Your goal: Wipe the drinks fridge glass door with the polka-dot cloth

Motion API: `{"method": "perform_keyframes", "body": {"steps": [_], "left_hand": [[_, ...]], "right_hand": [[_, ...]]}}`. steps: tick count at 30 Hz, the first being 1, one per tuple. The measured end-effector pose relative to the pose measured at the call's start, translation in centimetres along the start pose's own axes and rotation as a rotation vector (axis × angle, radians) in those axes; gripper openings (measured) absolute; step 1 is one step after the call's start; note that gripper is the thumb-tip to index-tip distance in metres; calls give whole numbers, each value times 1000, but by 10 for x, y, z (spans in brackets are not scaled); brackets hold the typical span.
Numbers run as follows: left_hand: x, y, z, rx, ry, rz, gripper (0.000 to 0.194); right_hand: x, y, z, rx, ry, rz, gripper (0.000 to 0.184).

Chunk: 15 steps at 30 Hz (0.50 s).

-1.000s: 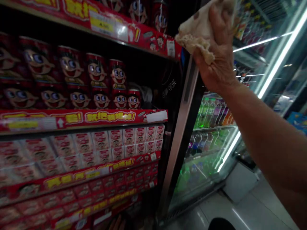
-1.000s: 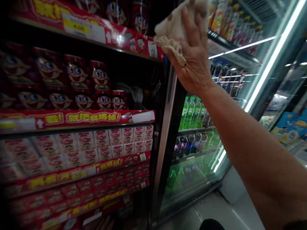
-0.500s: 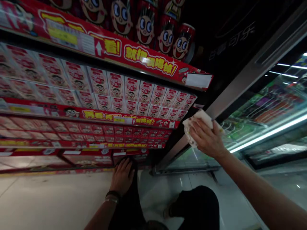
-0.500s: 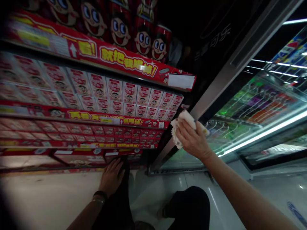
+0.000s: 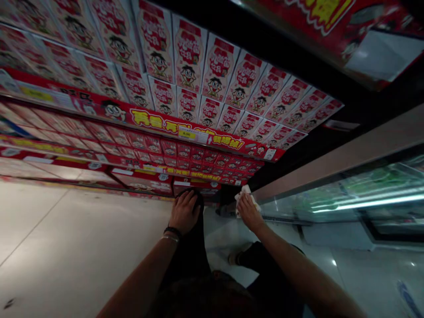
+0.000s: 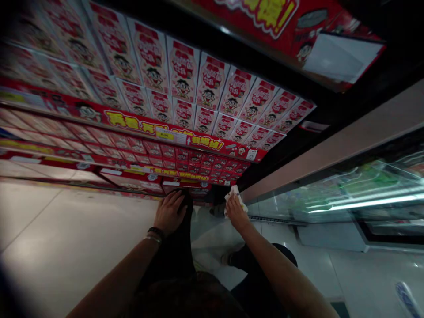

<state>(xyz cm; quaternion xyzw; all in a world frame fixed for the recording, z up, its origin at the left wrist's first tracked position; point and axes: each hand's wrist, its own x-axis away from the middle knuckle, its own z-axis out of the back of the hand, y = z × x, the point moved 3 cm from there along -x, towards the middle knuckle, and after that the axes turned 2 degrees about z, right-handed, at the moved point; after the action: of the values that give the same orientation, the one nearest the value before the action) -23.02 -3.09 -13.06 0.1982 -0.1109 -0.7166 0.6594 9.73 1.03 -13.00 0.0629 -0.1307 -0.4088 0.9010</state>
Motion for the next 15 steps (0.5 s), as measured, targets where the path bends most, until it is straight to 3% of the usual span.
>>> {"method": "perform_keyframes", "body": {"steps": [4,7,11,15], "left_hand": [[-4,5,-1,27,-7,7,44],[-6,7,0,36,-6,15,44],[-5,7,1,38,-1,21,44],[-2,2,1,29,7,25,44]], "right_hand": [[-20,-24,-48,-32,-97,30,48],[-22,-30,-56,-40,-120,75,41],[-4,-20,-30,-14,-84,119,40],[27,6,24,42,6,100,46]]}}
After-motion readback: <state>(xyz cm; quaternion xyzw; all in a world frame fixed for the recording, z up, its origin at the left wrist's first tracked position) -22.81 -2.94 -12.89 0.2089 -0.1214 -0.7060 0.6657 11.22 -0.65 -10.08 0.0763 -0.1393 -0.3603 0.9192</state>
